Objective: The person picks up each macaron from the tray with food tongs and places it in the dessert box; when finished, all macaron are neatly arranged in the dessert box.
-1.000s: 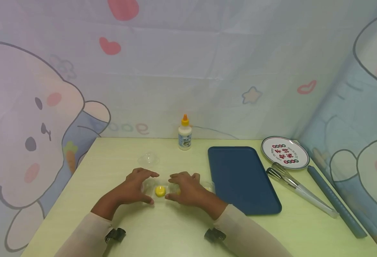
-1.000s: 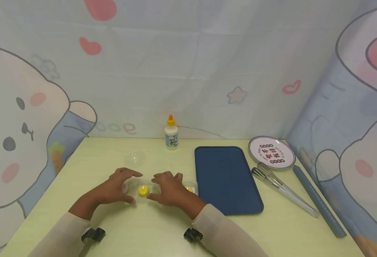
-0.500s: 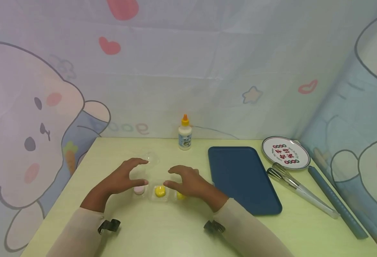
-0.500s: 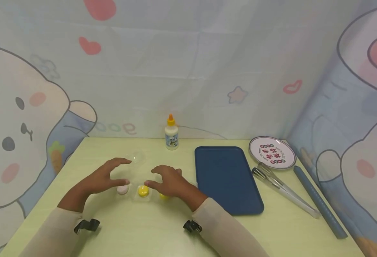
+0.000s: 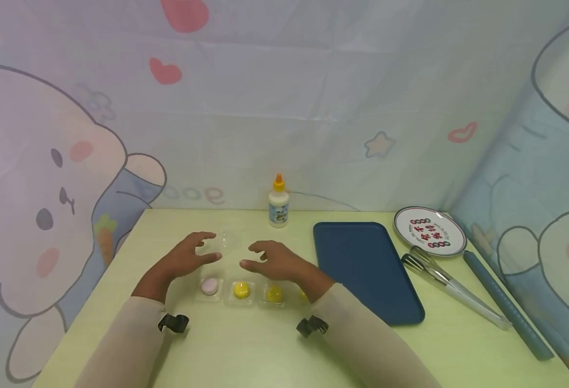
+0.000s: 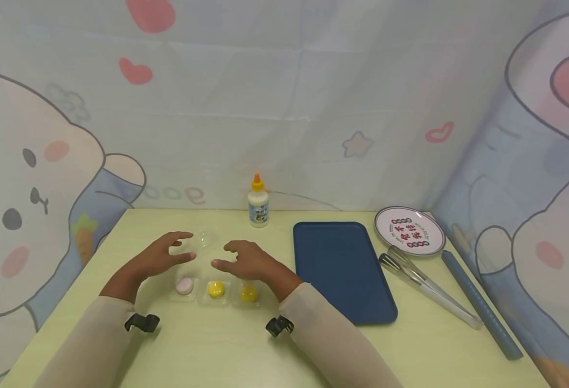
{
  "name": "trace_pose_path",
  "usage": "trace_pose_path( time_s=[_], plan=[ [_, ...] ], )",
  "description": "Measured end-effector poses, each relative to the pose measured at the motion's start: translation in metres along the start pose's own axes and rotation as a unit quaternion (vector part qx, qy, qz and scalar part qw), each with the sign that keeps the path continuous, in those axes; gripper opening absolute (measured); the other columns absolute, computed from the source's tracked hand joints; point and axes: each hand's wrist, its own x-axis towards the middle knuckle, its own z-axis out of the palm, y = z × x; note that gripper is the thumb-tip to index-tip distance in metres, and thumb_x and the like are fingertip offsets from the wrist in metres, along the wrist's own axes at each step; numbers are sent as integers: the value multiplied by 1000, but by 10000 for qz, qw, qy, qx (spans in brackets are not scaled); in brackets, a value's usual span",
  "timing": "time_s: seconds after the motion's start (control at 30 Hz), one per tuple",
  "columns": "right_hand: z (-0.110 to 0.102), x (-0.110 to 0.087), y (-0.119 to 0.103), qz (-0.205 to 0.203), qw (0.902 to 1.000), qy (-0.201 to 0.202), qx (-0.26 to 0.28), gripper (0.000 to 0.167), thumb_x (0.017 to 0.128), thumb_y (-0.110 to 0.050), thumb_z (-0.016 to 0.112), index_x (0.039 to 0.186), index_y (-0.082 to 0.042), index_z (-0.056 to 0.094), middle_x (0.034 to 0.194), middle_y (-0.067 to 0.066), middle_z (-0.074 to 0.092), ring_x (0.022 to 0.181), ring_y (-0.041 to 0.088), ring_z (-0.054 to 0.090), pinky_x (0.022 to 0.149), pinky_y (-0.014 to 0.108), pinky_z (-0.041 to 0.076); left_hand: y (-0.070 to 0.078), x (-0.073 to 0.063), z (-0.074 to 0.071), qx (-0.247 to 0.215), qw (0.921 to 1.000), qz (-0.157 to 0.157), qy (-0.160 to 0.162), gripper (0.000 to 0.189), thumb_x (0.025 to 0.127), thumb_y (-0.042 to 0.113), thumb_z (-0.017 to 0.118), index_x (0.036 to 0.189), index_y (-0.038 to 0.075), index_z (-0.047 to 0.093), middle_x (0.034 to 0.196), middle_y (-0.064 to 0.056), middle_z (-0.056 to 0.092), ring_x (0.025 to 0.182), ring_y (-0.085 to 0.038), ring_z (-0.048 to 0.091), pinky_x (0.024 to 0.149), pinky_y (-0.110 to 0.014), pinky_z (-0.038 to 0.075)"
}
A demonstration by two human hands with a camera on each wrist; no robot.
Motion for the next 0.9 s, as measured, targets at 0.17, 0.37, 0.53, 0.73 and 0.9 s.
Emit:
trace_pose_path(
  time_s=[0.17,0.37,0.53,0.73,0.9],
  plan=[
    [4,13,0,268,9994,-37,231,66,108,-46,66,157,-2,55,162,19,57,145,42,61,118,55,53,-1,7,-2,-34,9997,-206,-83,78,105,42,71,165,1,41,172,-34,32,156,-61,35,123,-76,37],
    [9,24,-1,450,9987,-58,241,69,107,-49,67,158,-4,54,163,18,56,146,41,60,119,55,52,-6,13,-4,-127,9994,-243,-194,83,104,43,73,167,1,36,174,-35,26,158,-63,29,126,-76,32],
    [12,28,-3,535,9981,-51,304,69,106,-49,68,157,-4,54,162,19,56,144,41,61,119,56,52,-12,24,0,-251,9992,-132,-269,89,102,41,76,169,2,33,175,-34,25,158,-62,29,127,-75,31],
    [16,29,-6,541,9980,-94,301,71,106,-48,68,159,-3,52,164,20,54,145,42,61,121,56,51,-13,34,3,66,9995,113,-301,92,102,37,75,168,-5,28,174,-37,26,162,-59,25,131,-74,25],
    [19,32,-10,569,9975,-47,423,76,106,-48,68,164,-4,46,169,20,48,151,43,55,124,57,47,-10,36,2,340,9991,102,-245,91,103,36,74,167,-8,28,172,-40,28,161,-59,27,130,-73,26]
  ],
)
